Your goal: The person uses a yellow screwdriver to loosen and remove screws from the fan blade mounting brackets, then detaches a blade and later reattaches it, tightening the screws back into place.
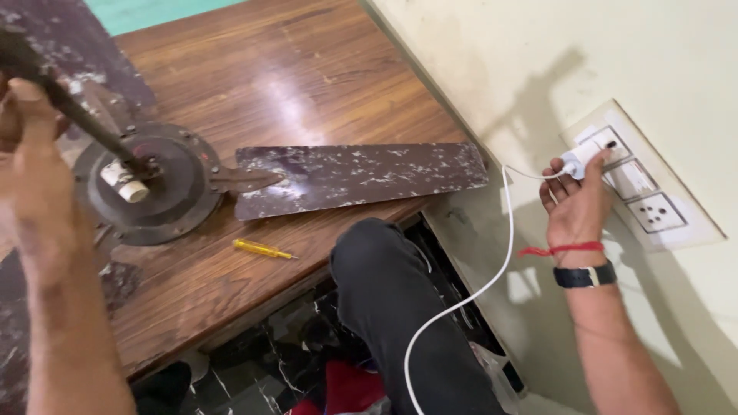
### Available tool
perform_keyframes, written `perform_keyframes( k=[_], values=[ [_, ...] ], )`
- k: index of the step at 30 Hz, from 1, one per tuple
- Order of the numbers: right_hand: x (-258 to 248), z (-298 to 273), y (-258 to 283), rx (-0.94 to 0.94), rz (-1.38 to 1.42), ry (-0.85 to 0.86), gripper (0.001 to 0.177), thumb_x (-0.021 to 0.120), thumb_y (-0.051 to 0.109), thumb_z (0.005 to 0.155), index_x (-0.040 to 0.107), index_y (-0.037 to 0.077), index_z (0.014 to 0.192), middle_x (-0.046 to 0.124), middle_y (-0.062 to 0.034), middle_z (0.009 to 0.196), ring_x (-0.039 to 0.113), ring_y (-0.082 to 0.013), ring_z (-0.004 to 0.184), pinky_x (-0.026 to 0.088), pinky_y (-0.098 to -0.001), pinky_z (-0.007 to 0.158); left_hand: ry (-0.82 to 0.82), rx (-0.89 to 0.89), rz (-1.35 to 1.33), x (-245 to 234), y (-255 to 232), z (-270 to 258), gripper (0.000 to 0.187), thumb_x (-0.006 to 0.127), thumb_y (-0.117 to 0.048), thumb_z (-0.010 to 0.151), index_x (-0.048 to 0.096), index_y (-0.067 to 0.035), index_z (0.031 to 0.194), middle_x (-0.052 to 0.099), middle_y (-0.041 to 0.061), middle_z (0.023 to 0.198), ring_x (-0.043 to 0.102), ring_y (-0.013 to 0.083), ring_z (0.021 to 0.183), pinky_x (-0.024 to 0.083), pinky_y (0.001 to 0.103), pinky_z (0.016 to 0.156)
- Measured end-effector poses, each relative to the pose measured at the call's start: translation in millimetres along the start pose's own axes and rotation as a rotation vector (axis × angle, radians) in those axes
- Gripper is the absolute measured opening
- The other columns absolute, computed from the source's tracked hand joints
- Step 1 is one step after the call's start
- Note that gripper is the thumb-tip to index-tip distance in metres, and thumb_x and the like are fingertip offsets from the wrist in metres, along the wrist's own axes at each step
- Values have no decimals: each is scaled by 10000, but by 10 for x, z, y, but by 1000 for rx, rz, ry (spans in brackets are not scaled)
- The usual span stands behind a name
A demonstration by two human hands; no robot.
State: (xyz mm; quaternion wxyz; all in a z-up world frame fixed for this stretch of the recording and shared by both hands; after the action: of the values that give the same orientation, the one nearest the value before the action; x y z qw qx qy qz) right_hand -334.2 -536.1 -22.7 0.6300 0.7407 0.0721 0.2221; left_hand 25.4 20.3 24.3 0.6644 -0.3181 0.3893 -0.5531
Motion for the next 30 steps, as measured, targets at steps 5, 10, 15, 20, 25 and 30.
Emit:
perform_keyframes(
  k=[5,10,15,20,25,30],
  values=[
    [-7,-88,-98,87,37,61,859,565,853,812,591,69,1162,665,-93,1218,635,-216,1081,528,-329,888,-38,17,-266,51,-284,23,156,620,-82,1118,669,-25,1255,778,83,1110,767,131,972,643,295,895],
    [-304,-155,-445,130,127,56,986,581,850,741,554,46,1312,591,-110,1368,634,-252,1253,503,-366,1007,-82,-22,-274,23,-248,80,157,650,-55,1061,693,-13,1206,790,94,1049,782,134,920,667,313,837],
    [-1056,-534,-1409,238,184,133,410,539,535,1100,536,137,1199,587,-32,1178,556,-220,1086,481,-381,934,-106,114,-243,-6,-47,121,183,701,-42,1093,716,19,1265,806,128,1108,782,162,961,652,311,838],
    [-1604,-894,-2229,451,451,400,215,522,320,1079,603,158,962,576,24,705,514,-172,539,439,-372,466,-137,45,-236,7,101,128,181,710,-94,1037,734,-40,1208,815,97,1060,793,135,904,660,271,784],
    [-1228,-1334,-2390,406,-410,430,157,565,300,1031,638,161,1042,601,0,887,528,-194,764,442,-408,650,-148,23,-253,32,103,134,200,709,-130,1015,733,-57,1199,820,94,1045,805,134,897,667,272,754],
    [77,-2041,-1911,-425,-940,1242,192,608,280,983,672,163,1122,626,-25,1068,541,-215,990,446,-444,834,-154,12,-285,50,123,139,230,723,-137,997,725,-55,1212,817,94,1054,807,134,904,663,271,736]
  ],
)
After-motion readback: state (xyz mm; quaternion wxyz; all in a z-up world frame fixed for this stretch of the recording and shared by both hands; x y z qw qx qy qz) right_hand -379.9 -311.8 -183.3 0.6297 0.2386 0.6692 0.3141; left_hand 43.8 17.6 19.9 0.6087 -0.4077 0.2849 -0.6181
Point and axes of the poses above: each hand's wrist, its own z-axis towards the middle knuckle, its own x-axis out of the palm, y = z × x, the point moved 5 cm from there along z, towards the middle knuckle
